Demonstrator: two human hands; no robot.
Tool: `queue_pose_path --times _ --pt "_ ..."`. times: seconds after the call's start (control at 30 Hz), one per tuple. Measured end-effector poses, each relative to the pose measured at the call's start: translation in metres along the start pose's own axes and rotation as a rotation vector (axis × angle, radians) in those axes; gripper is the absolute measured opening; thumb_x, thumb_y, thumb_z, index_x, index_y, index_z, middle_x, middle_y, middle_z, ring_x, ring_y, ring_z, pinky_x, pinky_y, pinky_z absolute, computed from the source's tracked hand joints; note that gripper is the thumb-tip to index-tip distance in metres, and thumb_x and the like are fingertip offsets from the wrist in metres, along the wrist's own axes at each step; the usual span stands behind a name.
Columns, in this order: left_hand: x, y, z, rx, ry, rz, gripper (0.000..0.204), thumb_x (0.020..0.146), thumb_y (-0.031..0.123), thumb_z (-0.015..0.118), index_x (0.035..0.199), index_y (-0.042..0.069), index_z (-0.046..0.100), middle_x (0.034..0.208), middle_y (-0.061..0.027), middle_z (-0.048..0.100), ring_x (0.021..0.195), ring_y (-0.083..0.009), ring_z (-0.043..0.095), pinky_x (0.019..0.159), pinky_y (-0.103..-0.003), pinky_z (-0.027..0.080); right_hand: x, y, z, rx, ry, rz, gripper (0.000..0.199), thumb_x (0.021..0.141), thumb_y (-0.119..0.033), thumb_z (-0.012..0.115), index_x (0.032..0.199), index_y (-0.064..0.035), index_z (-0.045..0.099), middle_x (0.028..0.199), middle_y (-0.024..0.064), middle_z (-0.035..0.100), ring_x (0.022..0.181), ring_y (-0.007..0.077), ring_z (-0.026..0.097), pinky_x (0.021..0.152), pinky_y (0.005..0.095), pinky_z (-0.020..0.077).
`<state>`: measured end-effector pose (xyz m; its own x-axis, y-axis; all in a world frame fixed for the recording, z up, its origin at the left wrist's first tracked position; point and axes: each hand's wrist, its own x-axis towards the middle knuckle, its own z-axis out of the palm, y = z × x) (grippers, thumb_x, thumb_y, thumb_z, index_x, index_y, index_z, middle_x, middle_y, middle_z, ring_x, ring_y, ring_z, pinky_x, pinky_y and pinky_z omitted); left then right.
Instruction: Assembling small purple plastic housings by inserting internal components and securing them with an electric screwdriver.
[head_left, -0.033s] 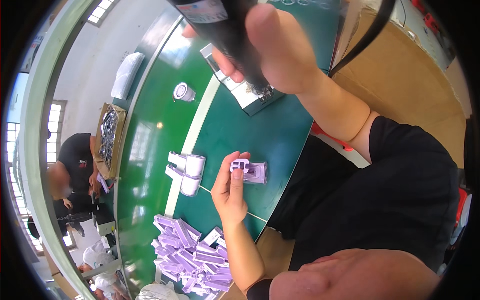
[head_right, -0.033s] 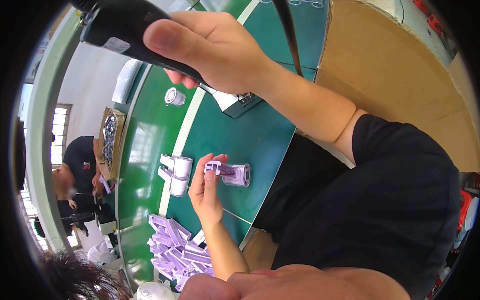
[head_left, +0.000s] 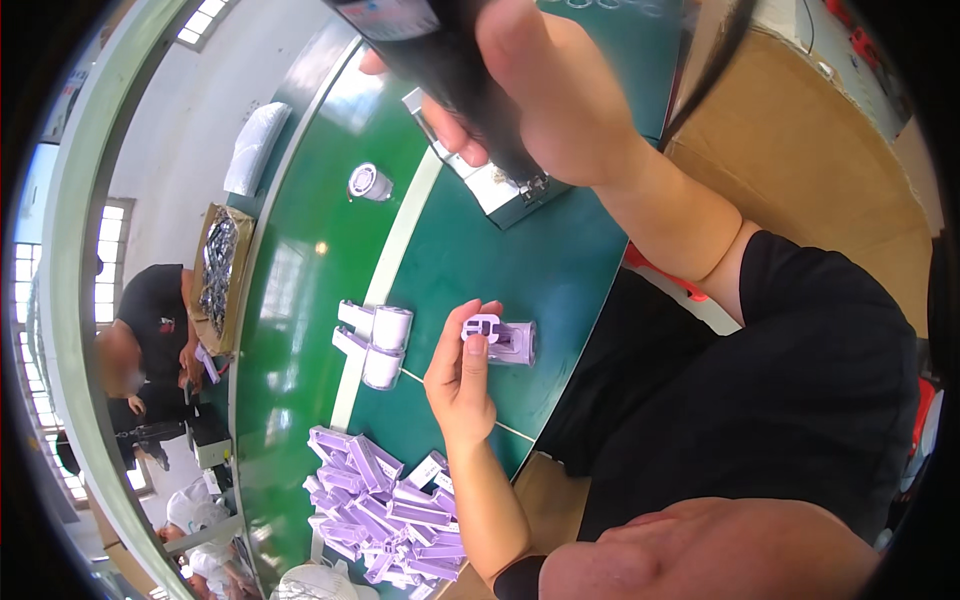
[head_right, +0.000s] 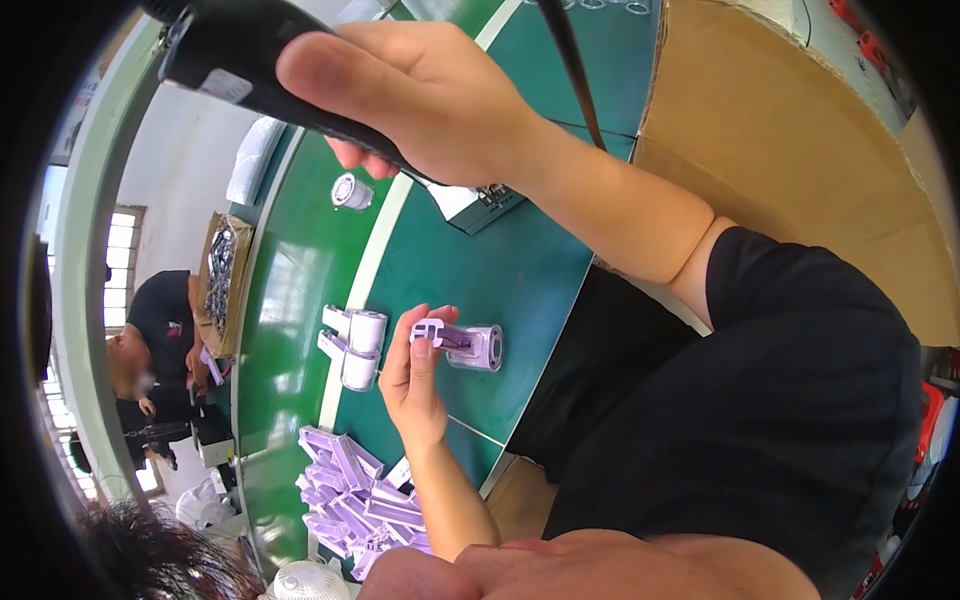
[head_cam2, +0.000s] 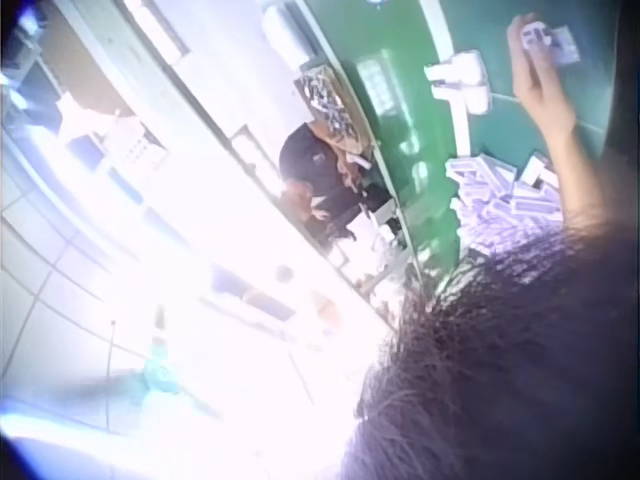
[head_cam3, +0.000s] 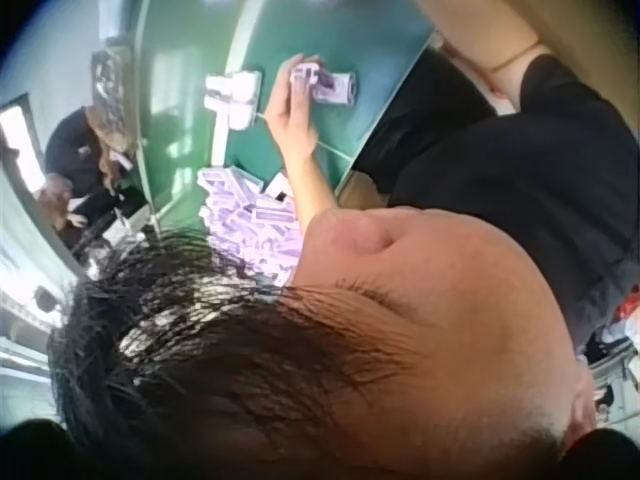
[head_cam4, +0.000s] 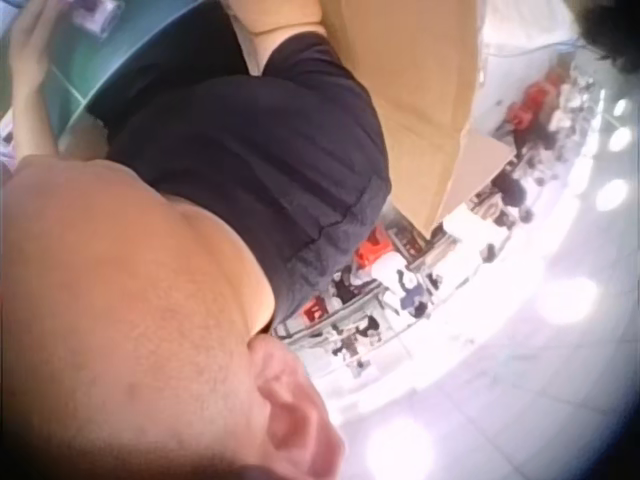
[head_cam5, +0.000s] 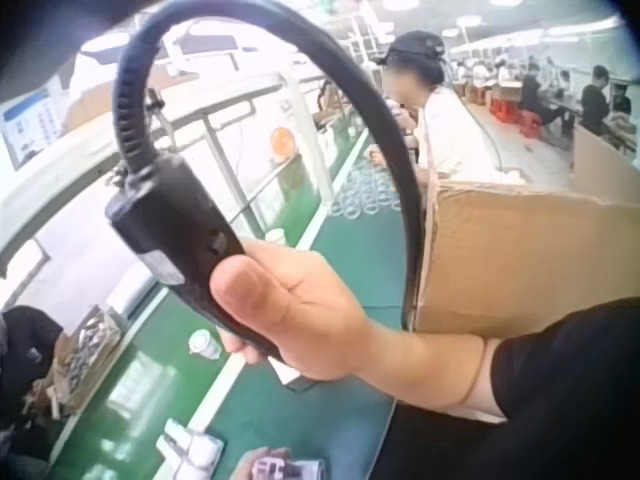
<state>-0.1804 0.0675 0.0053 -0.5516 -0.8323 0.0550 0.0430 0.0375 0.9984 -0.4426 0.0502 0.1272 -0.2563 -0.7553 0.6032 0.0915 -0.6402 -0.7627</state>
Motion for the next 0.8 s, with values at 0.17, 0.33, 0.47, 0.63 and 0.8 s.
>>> queue_pose_path --times 0.17,0.33,0.47,0.63,0.8 --pt "0.003 -0.001 0.002 -0.028 -0.012 -0.014 0.039 0.109 0.017 0.058 0.142 -0.005 0.059 0.127 -0.0179 0.071 0.115 -0.0194 0.066 0.102 -0.033 0.050 0.016 -0.049 0.028 0.118 0.064 0.175 0.089 0.102 -0.078 0.036 0.120 0.0052 0.062 0.064 0.0077 0.061 0.050 0.0145 0.059 0.050 0.0267 0.0497" --pt "0.004 -0.006 -0.003 -0.032 -0.022 -0.004 0.042 0.110 0.020 0.056 0.143 -0.005 0.057 0.128 -0.0194 0.070 0.120 -0.0261 0.066 0.103 -0.037 0.050 0.031 -0.073 0.048 0.193 0.030 0.291 0.073 0.100 -0.069 0.055 0.095 0.0023 0.067 0.066 0.0084 0.065 0.052 0.0133 0.061 0.051 0.0273 0.0504" --pt "0.001 -0.006 -0.006 0.000 0.005 -0.014 0.045 0.111 0.027 0.055 0.144 -0.004 0.057 0.128 -0.0198 0.070 0.123 -0.0301 0.066 0.102 -0.039 0.051 0.018 -0.081 0.063 0.278 -0.012 0.275 0.072 0.099 -0.065 0.061 0.083 0.0049 0.068 0.068 0.0119 0.068 0.051 0.0156 0.063 0.051 0.0302 0.0536" --pt "0.006 0.002 0.000 -0.069 -0.009 -0.056 0.042 0.109 0.018 0.059 0.142 -0.007 0.058 0.127 -0.0196 0.070 0.116 -0.0210 0.065 0.103 -0.033 0.047 0.027 -0.051 0.076 0.354 -0.123 0.228 0.078 0.099 -0.069 0.059 0.080 0.0060 0.068 0.066 0.0114 0.067 0.051 0.0152 0.063 0.051 0.0307 0.0537" --pt "0.002 -0.006 -0.010 -0.018 -0.059 -0.024 0.045 0.110 0.028 0.057 0.142 -0.003 0.058 0.128 -0.0211 0.069 0.124 -0.0316 0.065 0.105 -0.040 0.049 0.018 -0.029 0.089 0.326 -0.263 0.305 0.083 0.094 -0.078 0.057 0.086 0.0035 0.070 0.067 0.0070 0.066 0.058 0.0135 0.066 0.054 0.0283 0.0546"
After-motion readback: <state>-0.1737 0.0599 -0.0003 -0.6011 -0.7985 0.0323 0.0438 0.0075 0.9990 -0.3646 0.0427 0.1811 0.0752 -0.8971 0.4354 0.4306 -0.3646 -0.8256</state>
